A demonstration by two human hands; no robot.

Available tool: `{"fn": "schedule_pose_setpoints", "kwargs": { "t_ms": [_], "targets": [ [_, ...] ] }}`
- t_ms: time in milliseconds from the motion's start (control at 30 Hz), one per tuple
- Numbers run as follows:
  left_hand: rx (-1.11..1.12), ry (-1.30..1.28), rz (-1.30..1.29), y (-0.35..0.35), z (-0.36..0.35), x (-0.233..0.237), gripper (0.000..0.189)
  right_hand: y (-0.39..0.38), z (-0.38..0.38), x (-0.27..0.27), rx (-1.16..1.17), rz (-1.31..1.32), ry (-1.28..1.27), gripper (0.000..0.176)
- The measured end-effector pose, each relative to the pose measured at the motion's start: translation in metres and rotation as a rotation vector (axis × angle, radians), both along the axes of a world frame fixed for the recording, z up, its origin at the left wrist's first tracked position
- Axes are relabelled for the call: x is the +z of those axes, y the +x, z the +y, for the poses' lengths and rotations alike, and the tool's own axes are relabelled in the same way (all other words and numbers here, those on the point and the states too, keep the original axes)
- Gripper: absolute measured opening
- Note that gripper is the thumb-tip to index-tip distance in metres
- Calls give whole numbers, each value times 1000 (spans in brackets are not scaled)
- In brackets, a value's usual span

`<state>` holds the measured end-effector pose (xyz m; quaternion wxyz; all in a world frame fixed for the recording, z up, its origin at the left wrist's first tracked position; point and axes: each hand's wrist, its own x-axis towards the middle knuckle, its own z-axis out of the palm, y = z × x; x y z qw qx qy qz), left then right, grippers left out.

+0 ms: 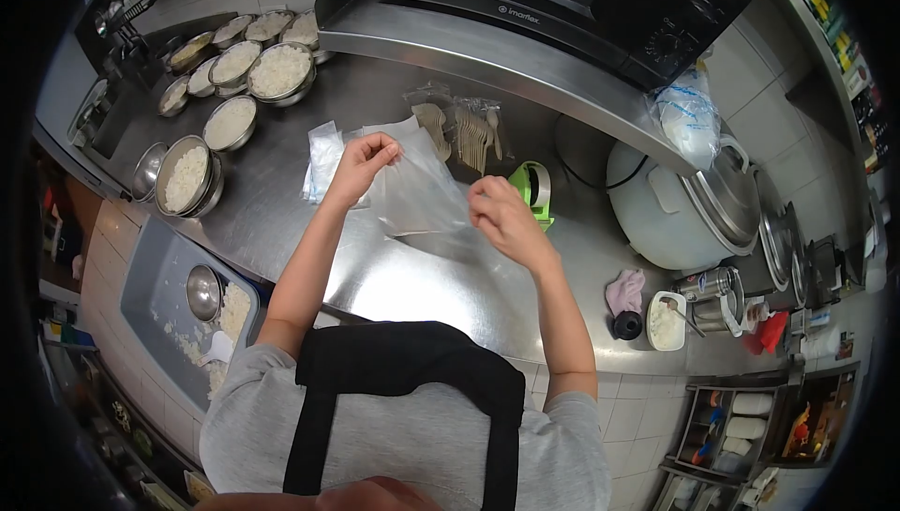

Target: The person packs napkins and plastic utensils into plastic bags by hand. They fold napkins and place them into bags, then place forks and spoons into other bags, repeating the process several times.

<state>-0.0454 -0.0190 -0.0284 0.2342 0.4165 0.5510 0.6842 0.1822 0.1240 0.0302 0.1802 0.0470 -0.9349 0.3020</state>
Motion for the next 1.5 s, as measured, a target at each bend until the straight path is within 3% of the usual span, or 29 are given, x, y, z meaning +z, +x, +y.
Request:
{"fn": "schedule_pose_setpoints", "kwargs": {
  "t_ms": [67, 133, 200, 267, 300, 733, 800, 933, 1000, 1133, 1200, 1300, 1333, 1400, 1500],
  "targets": [
    [-2, 8, -6, 3, 0, 1, 17, 5, 7, 0, -35, -48, -128, 7],
    [-26, 33, 6, 6, -2, 7, 17, 6, 14, -14, -198, 146, -484, 7],
    [-40, 37, 11, 8, -1, 10, 17, 1, 12, -27, -284, 162, -567, 12],
    [-49, 45, 25, 8, 1, 12, 17, -3, 13, -34, -335, -95, -907, 18],
    [-39, 41, 19, 8, 1, 11, 17, -4, 12, -32, -351, -155, -962, 21],
    [-1, 57, -41, 5, -4, 10, 17, -7, 3, -67, -370, -16, -741, 16],
    [-1, 60, -34, 4, -6, 12, 17, -10, -5, -64, -383, 193, -688, 16],
    [-3, 77, -46, 3, -8, 11, 17, -13, -13, -58, -422, 290, -607, 12],
    [-1, 83, -55, 3, -8, 11, 17, -13, -13, -55, -470, 323, -306, 8],
    [5, 79, -73, 5, -9, 11, 16, -13, -12, -42, -464, 334, -167, 6],
    [5, 71, -68, 5, -7, 6, 17, -11, -16, -16, -269, 298, 26, 7],
    [38, 84, -59, 4, -6, -1, 17, 3, -7, 16, -173, 173, 229, 7],
    [75, 110, -56, 3, -6, -1, 17, 8, -5, 27, -172, 174, 230, 7],
    [72, 108, -38, 5, -6, 2, 17, 16, -4, 42, -347, 337, -8, 6],
    [57, 82, 29, 16, -7, 13, 16, 12, 1, 32, -369, 357, -202, 5]
  ]
}}
